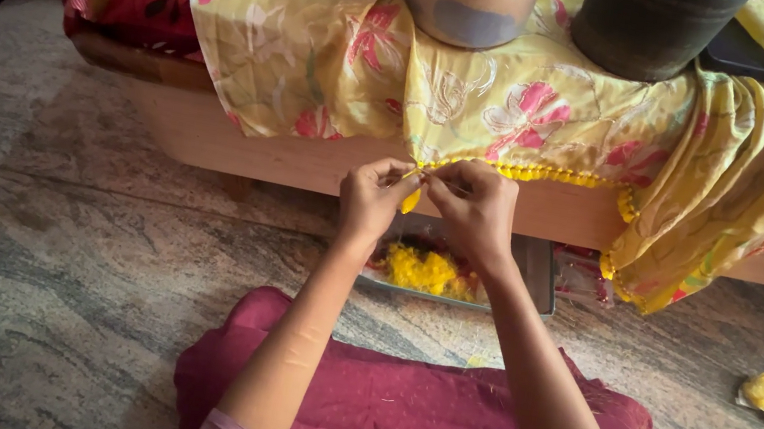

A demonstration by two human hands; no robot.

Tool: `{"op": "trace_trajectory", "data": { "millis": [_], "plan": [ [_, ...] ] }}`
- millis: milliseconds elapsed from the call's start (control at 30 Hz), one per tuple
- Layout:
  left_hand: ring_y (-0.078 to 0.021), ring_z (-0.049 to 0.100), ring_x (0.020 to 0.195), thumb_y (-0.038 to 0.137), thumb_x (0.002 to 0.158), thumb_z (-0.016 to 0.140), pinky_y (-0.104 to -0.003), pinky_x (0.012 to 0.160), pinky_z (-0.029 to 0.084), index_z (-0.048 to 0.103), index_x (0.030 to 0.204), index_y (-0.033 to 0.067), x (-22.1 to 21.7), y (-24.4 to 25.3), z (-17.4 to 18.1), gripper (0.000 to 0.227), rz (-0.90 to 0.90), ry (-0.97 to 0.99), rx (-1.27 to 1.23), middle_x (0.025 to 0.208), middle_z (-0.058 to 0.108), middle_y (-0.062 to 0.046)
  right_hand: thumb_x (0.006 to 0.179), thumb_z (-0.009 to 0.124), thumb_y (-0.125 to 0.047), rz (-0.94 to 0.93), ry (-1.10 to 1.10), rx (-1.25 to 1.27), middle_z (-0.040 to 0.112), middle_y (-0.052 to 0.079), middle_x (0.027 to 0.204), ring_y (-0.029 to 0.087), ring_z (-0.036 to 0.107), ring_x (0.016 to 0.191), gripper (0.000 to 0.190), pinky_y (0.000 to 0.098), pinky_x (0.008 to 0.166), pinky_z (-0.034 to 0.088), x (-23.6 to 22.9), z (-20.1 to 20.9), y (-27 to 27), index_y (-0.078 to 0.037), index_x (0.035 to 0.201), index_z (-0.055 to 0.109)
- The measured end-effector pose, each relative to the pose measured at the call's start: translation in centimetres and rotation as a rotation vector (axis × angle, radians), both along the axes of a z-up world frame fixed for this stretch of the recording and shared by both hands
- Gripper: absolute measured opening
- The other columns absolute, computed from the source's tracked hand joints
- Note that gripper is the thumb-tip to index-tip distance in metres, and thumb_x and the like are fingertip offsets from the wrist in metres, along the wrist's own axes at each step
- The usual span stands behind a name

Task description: Sewing a yellow decorative tassel trim onto a floral piece of fabric.

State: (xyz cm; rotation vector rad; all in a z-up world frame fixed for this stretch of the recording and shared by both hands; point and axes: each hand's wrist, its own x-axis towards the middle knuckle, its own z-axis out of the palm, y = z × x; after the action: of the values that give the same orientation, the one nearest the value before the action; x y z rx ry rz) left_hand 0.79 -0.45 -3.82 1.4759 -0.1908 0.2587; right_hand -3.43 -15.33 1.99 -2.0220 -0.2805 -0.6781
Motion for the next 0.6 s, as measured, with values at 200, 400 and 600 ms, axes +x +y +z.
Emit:
{"op": "trace_trajectory", "data": {
  "millis": [200, 400, 600],
  "plan": [
    [-0.0101, 0.072, 0.086, 0.0, 0.09, 0.073, -0.022, 0.077, 0.057, 0.074, 0.105, -0.0049, 1.0, 0.1, -1.7, 0.016, -0.162, 0.085, -0.286, 0.096, 0.078, -0.008, 0.088, 0.077, -0.008, 0.11, 0.064, 0.143, 0.078, 0.008, 0.088, 0.01, 0.076, 0.082, 0.014, 0.0247, 0.075, 0.06, 0.8, -1.2, -0.4, 0.001, 0.098, 0.077],
    [-0.0108, 0.07, 0.086, 0.001, 0.09, 0.074, -0.023, 0.08, 0.055, 0.075, 0.101, -0.0034, 1.1, -0.3, -2.2, 0.012, -0.144, 0.107, -0.301, 0.095, 0.077, -0.008, 0.089, 0.076, -0.007, 0.174, 0.137, 0.225, 0.078, 0.007, 0.091, 0.01, 0.074, 0.085, 0.014, 0.0252, 0.077, 0.06, 1.7, -1.9, -0.4, 0.002, 0.1, 0.077],
    [-0.0104, 0.068, 0.084, 0.004, 0.09, 0.077, -0.024, 0.076, 0.054, 0.076, 0.099, -0.0034, 0.6, -0.3, -1.4, 0.011, -0.12, 0.138, -0.283, 0.093, 0.077, -0.008, 0.09, 0.076, -0.007, 0.192, 0.184, 0.286, 0.079, 0.007, 0.092, 0.01, 0.073, 0.086, 0.015, 0.0249, 0.078, 0.059, 1.9, -2.5, -0.3, 0.003, 0.101, 0.077]
  ]
}}
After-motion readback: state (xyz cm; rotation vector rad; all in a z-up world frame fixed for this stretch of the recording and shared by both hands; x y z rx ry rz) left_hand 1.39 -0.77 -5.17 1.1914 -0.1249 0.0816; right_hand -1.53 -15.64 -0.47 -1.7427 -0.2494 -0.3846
